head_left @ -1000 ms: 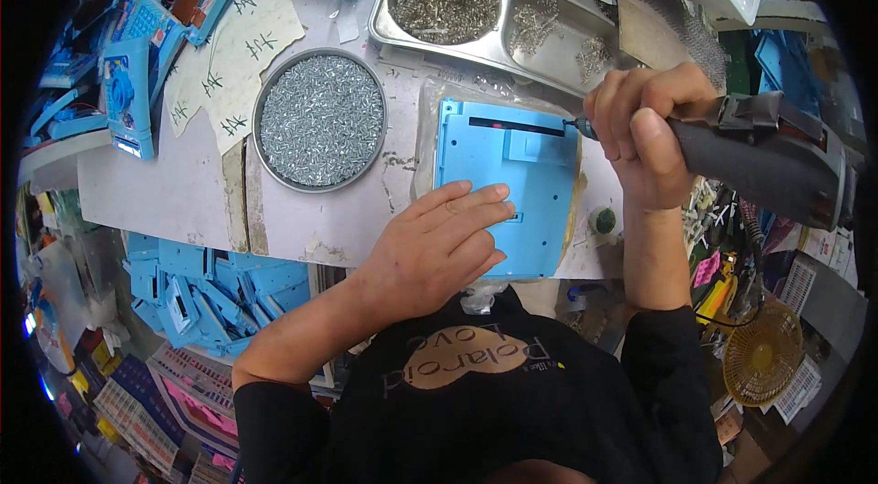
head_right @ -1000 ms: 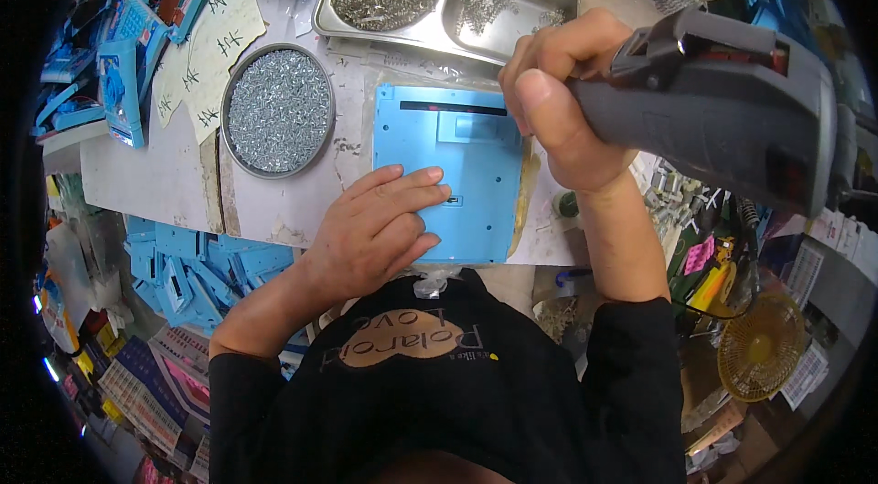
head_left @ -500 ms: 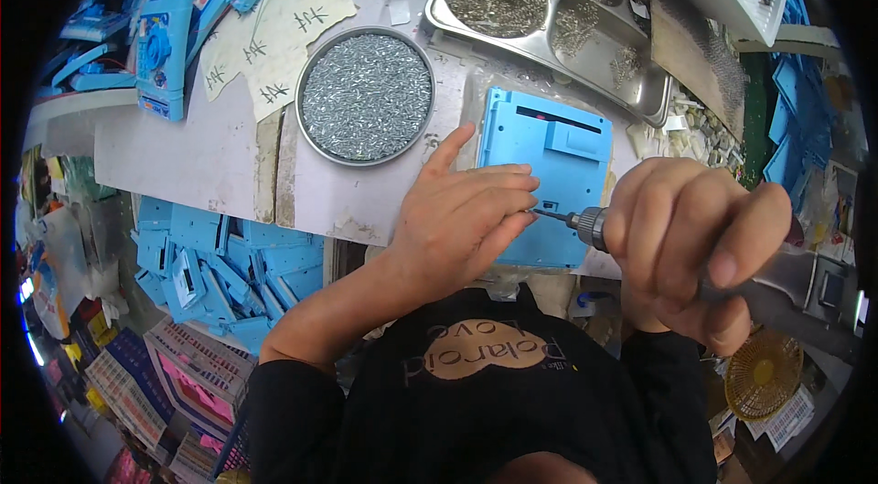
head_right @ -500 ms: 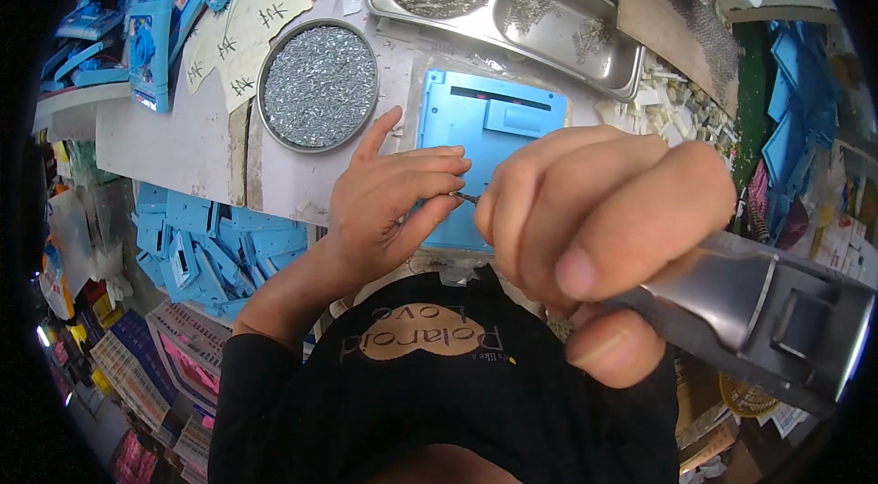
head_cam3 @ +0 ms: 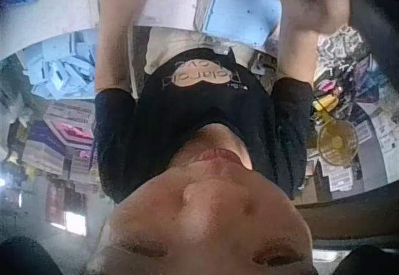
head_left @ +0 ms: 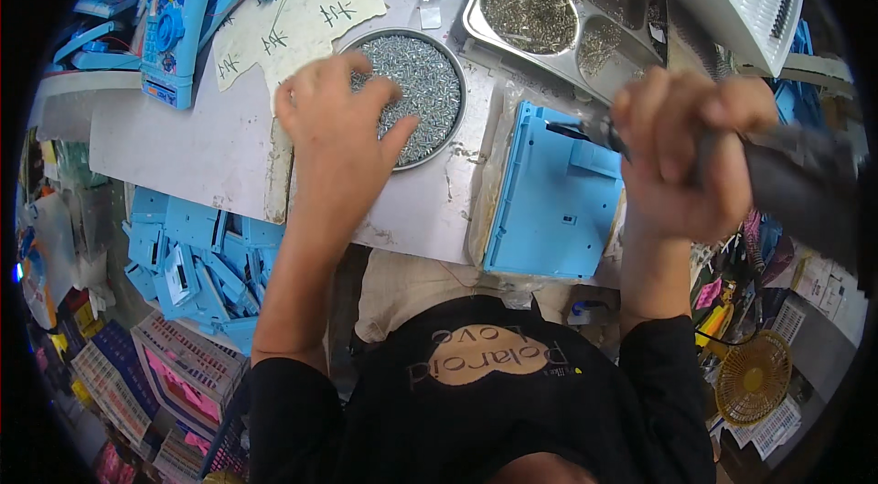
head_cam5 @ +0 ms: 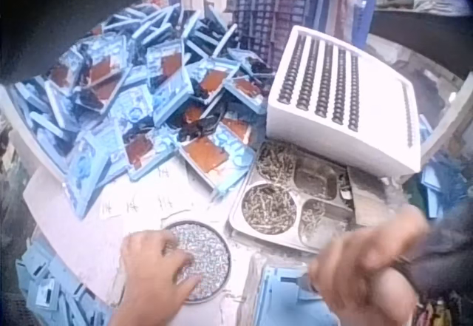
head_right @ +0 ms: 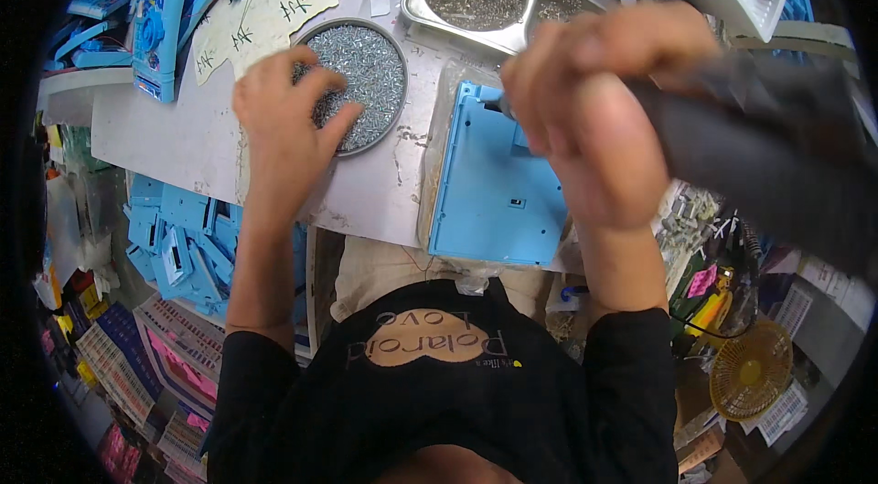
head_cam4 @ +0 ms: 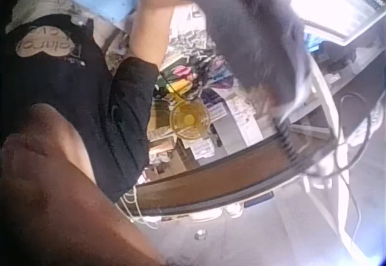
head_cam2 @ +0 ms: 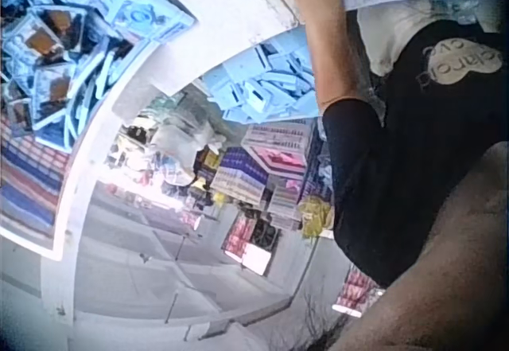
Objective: Assemble internal components of a small electronic device, including soldering wires and securing the casing.
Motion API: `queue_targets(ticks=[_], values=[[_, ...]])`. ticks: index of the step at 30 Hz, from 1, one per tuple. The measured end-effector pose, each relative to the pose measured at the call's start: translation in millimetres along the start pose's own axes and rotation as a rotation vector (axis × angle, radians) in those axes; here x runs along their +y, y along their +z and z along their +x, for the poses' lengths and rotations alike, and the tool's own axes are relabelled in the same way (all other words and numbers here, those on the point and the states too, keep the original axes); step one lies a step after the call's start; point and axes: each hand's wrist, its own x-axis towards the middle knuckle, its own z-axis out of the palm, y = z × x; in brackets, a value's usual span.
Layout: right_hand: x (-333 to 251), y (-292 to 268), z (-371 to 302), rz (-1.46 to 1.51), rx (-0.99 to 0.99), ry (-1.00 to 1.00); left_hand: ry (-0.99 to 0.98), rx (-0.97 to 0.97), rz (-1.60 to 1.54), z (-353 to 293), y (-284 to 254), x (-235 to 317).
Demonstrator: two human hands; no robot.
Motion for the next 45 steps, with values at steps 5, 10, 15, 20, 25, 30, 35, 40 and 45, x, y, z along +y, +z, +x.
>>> queue_targets(ticks=[5,10,15,20,25,30,35,40,45], values=[[31,-1,2,0.046,0.025,-0.002,-0.024,-0.057,-0.047,-9,12,-15],[44,1,2,0.091,0.047,-0.037,-0.015,-0.016,-0.076,-4,14,-19],[43,10,-2,-0.170,0.105,0.120,0.043,0.014,-0.109,-2,23,-27],[37,10,1,-0.208,0.113,0.148,0.008,-0.030,-0.336,-5,22,-17],[17,17,-5,-0.037,0.005,0.111,0.058,-0.001,-0.399,-20,19,4],[35,20,-20,-0.146,0.081,0.086,0.128,0.051,-0.473,-34,28,21],[9,19,-8,-0.054,-0.023,0.064,0.218,0.107,-0.482,-30,32,37],[-25,29,-5,0.086,-0.116,0.092,0.242,0.133,-0.534,-32,30,45],[-23,42,-15,0.085,-0.048,0.136,0.253,0.116,-0.529,-42,28,43]])
